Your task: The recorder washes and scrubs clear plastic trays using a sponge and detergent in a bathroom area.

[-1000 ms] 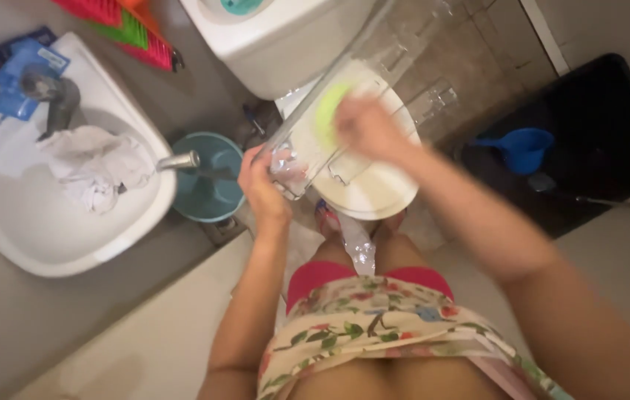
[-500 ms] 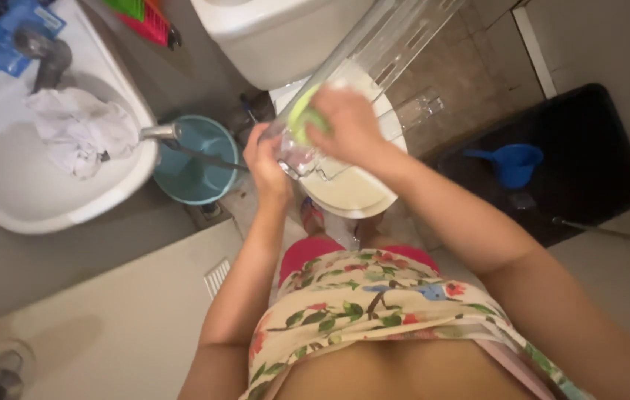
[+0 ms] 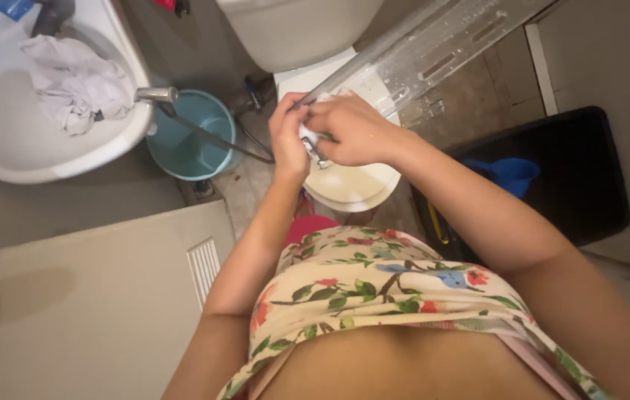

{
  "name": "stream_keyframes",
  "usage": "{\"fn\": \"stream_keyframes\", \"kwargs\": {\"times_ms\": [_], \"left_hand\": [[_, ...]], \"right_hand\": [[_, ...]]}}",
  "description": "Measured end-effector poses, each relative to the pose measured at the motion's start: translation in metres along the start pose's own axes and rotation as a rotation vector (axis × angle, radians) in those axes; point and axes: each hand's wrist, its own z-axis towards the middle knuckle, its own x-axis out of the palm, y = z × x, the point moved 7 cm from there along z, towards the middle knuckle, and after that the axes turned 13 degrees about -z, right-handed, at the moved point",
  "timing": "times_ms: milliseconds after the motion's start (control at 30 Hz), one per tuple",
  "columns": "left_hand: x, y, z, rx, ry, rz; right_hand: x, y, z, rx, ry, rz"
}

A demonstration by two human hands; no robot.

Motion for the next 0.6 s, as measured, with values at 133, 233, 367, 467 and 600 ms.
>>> {"fn": "stream_keyframes", "kwargs": {"times_ms": [133,233,367,467,600], "left_hand": [[0.009,-0.007,0.002,-0.005,0.021,-0.082],[0.011,-0.015,0.002,-0.025,0.020,-0.069],[0.016,-0.026,0.008,-0.026,0.067,-0.106],[0.014,-0.029,0.009,0.005,0.069,-0.003],[0.007,-0.030,0.013,0.050,0.037,-0.041]], "right_hand": [[0.005,-0.008,-0.004,0.009,-0.065,0.106],[0.012,-0.018,-0.006,0.009,-0.151,0.455],[0.012,-0.019,-0.005,0.009,-0.166,0.656],[-0.002,-0.003,-0.005,-0.032,-0.166,0.422],[-0.015,0.025,-0.006,-0.033,-0.247,-0.148]]}}
